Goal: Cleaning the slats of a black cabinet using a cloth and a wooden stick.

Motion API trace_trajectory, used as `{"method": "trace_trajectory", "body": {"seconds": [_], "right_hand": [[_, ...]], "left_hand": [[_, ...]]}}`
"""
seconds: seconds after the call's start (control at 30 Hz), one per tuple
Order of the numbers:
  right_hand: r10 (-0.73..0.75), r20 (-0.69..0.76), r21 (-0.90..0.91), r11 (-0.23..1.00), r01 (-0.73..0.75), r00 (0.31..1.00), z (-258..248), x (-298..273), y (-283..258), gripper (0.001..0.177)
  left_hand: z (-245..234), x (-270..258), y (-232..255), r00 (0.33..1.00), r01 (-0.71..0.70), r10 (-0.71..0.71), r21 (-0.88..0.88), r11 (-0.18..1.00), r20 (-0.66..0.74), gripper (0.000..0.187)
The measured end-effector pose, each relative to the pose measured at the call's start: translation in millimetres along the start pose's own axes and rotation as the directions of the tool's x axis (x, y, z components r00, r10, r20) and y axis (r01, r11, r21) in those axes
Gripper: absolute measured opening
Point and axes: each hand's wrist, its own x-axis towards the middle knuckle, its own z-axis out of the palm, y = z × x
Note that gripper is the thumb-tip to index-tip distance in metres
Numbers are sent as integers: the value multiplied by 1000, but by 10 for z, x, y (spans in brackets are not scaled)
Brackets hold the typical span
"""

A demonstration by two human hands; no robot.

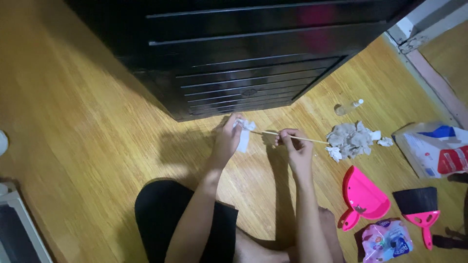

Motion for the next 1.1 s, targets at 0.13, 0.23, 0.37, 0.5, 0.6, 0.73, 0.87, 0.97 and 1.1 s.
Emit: {"method": "trace_trajectory", "body": {"seconds": [0.13,0.23,0.37,0.5,0.6,0.73,0.87,0.97,1.1], "right_hand": [[-38,-31,-18,999,37,999,46,5,-25,16],[-59,-30,-18,998,59,998,109,-15,-97,16],[-75,-8,10,997,75,997,180,-52,-112,17],[-75,-16,21,997,76,997,240,-74,-83,18],[-55,-37,-7,998,55,998,302,-99,-97,17],[-138,-65,-73,988,133,988,342,-116,-51,16],[-111,-91,-100,990,102,990,348,-151,-12,16],[-47,-107,-96,995,37,993,340,-151,58,16],[-2,-151,93,996,16,988,274,-215,54,13]], "left_hand": [[71,20,-135,991,-32,68,-292,956,114,17],[98,22,-125,992,-14,63,-388,921,114,16],[83,23,-89,992,24,24,-382,924,120,16],[115,28,-127,993,-38,72,-331,943,90,14],[96,11,-81,993,-11,51,-347,938,107,16],[98,-4,-68,970,50,73,-487,872,231,25],[113,-19,-69,961,-10,145,-493,870,237,29],[109,-12,-26,963,-243,253,-110,964,89,23],[85,-54,81,996,-8,12,-51,999,83,21]]}}
